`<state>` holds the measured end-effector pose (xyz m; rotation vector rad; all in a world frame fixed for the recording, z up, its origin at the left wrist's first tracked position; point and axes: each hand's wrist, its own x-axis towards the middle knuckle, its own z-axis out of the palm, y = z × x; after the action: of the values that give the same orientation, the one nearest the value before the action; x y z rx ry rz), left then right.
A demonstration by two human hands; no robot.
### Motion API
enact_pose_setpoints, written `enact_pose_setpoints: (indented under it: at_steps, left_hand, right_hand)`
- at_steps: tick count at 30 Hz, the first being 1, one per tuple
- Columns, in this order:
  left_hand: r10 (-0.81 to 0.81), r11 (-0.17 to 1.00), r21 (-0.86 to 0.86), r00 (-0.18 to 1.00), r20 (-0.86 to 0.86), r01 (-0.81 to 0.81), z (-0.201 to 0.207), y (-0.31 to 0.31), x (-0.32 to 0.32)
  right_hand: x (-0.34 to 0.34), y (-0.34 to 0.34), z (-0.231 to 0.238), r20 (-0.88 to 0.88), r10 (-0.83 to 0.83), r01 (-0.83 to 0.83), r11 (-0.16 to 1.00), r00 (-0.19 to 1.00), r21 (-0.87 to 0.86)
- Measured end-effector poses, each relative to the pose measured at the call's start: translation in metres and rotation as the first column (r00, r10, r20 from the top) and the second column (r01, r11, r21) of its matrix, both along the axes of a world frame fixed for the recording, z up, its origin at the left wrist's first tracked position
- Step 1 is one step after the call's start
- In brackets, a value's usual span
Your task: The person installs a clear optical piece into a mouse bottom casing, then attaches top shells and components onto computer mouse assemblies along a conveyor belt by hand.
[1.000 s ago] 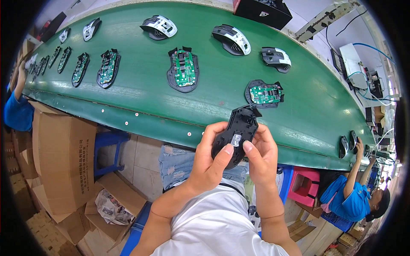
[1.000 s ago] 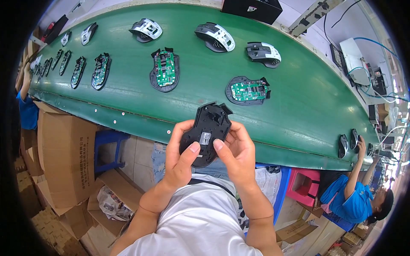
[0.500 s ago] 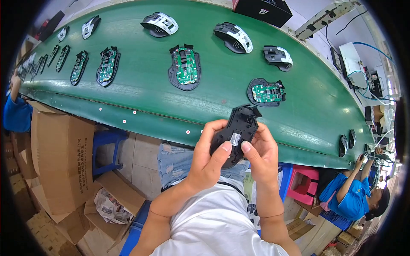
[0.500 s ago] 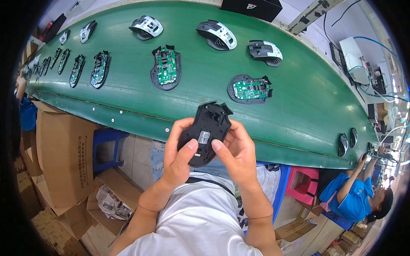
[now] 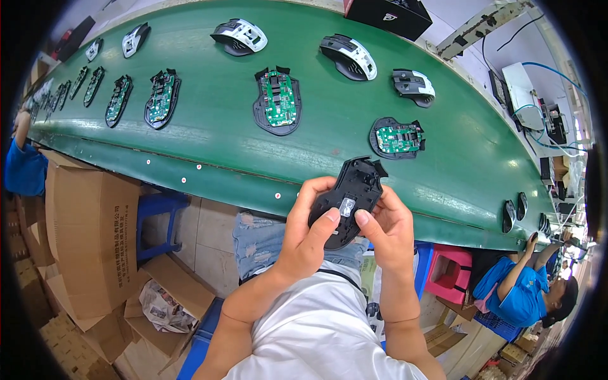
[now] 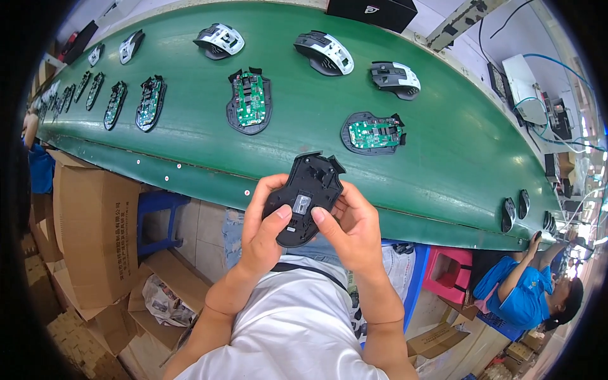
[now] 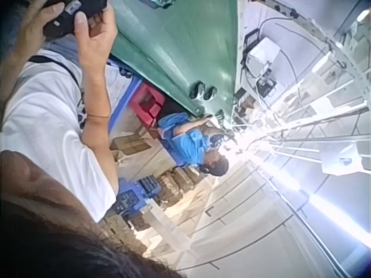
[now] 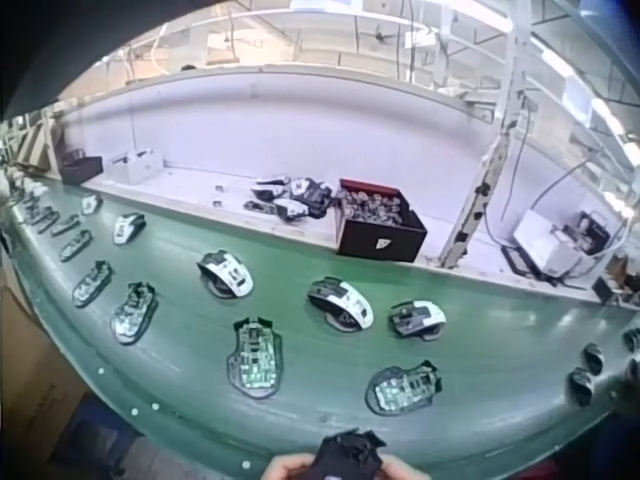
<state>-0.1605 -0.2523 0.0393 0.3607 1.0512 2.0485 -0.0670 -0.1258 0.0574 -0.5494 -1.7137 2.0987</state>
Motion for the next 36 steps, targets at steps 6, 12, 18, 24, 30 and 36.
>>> enact_pose_setpoints:
  at_steps: [6, 12, 18, 24, 30, 36]
  left_hand:
    - [0.000, 1.000, -0.016, 1.000, 0.008, 0.001, -0.008, 0.000, -0.003]
    - [-0.028, 0.999, 0.031, 0.986, 0.164, 0.023, -0.006, -0.003, -0.009]
    - [-0.010, 0.997, 0.077, 0.999, 0.048, 0.006, -0.006, -0.004, -0.011]
    - [-0.003, 0.999, 0.043, 0.999, 0.051, 0.001, -0.001, -0.006, -0.013]
    - [-0.008, 1.000, -0.002, 0.999, 0.032, 0.008, 0.002, -0.008, -0.017]
    - [-0.035, 0.999, 0.006, 0.994, 0.102, 0.034, 0.006, -0.011, -0.023]
  right_hand:
    - [-0.003, -0.002, 0.006, 0.080, -0.009, 0.017, 0.995, 0.997, -0.095]
    - [-0.006, -0.008, 0.007, 0.088, -0.026, 0.022, 0.999, 0.996, 0.045]
    - [-0.007, -0.014, 0.007, 0.053, -0.062, 0.060, 0.997, 0.997, 0.051]
    - [-0.010, -0.019, 0.009, 0.024, -0.069, 0.070, 0.998, 0.997, -0.002]
    - [-0.007, -0.011, 0.007, 0.027, 0.013, -0.013, 1.000, 1.000, 0.017]
    - [-0.004, 0.036, 0.016, 0.000, -0.142, 0.123, 0.862, 0.990, 0.492]
